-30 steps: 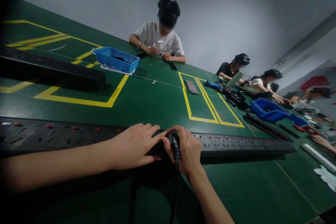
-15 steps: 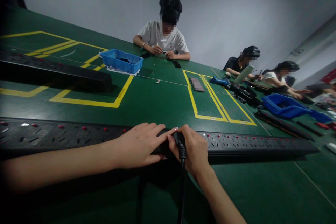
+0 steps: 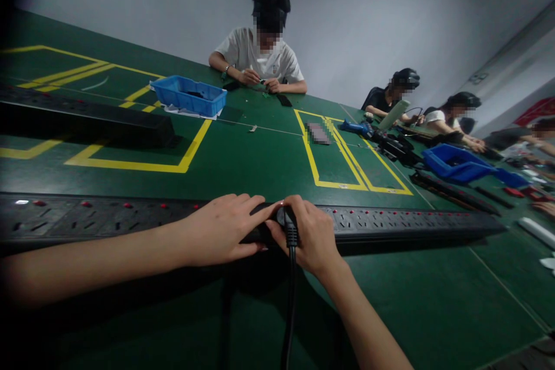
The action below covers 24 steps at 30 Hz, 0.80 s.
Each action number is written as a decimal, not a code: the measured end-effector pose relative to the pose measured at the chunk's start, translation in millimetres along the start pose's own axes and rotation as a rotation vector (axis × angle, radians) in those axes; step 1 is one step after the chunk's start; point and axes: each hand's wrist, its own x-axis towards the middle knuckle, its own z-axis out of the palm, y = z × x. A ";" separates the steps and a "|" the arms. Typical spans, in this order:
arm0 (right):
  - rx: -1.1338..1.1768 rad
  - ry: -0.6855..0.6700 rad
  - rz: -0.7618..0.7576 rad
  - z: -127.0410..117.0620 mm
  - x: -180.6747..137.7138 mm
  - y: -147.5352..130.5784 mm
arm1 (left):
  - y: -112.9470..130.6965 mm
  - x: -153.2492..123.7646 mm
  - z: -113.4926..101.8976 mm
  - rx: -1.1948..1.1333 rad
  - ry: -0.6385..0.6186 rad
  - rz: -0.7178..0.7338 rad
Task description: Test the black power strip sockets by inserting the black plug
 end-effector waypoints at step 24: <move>-0.023 -0.014 0.016 -0.1 -1.5 0.7 | 0.0 -0.1 0.8 -0.021 -0.025 -0.005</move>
